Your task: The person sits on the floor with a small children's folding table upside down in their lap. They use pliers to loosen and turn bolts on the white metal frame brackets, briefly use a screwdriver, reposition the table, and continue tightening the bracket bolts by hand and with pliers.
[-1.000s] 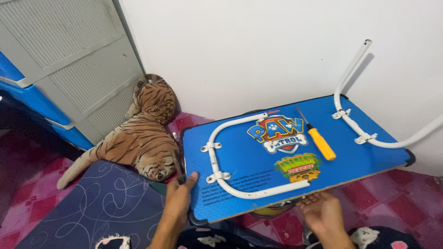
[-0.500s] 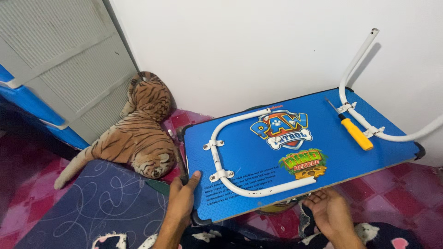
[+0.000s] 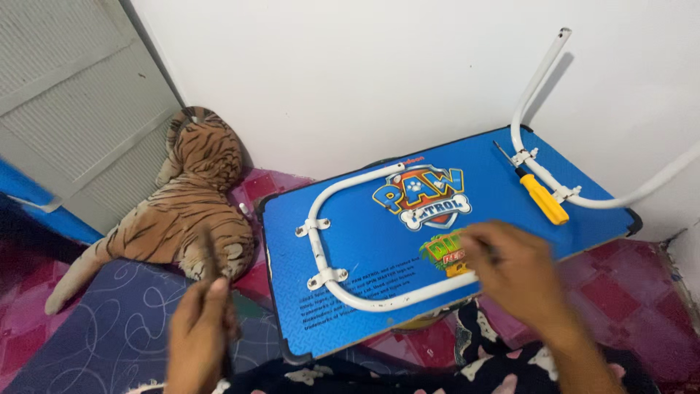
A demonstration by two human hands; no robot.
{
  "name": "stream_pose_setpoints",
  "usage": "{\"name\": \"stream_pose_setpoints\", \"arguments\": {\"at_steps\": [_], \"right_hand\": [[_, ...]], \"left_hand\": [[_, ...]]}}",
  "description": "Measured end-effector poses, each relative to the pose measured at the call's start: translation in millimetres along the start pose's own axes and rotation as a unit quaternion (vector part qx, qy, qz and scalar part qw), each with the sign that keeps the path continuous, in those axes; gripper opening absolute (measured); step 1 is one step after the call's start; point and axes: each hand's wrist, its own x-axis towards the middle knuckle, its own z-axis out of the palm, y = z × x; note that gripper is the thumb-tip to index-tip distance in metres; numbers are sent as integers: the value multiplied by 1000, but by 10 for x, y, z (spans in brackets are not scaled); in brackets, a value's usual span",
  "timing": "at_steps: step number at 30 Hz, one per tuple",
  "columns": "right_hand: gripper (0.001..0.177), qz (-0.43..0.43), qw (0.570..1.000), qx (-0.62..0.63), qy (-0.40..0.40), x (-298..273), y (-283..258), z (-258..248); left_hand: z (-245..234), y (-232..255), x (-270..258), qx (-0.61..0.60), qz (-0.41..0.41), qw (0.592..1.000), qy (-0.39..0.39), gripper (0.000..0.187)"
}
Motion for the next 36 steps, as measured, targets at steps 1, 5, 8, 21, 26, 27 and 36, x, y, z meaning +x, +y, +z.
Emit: {"name": "stream_pose_setpoints", "arguments": {"at_steps": [1, 5, 8, 21, 26, 27, 36], "right_hand": [[17, -32, 999, 24, -12, 84, -102, 67], [18, -24, 982, 141, -121, -15, -515, 422], [45, -112, 903, 338, -240, -428, -907, 766], [57, 87, 794, 536, -272, -1074, -1175, 1444], [39, 67, 700, 607, -369, -847, -1225, 1351], [35, 16, 784, 487, -384, -751, -1198, 1309], [40, -214, 955, -30, -203, 284, -363, 823]], "left_hand": [[-87, 17, -51, 16, 19, 1000, 11, 39], [-470, -198, -401, -16, 118, 992, -46, 38], [-466, -625, -593, -34, 125, 989, -77, 40], [333, -492, -1078, 44, 347, 923, -162, 29], [414, 212, -976, -32, -12, 956, -291, 33], [405, 345, -947, -55, -54, 943, -323, 36], [16, 1128, -278, 471, 125, 859, -159, 45]]}}
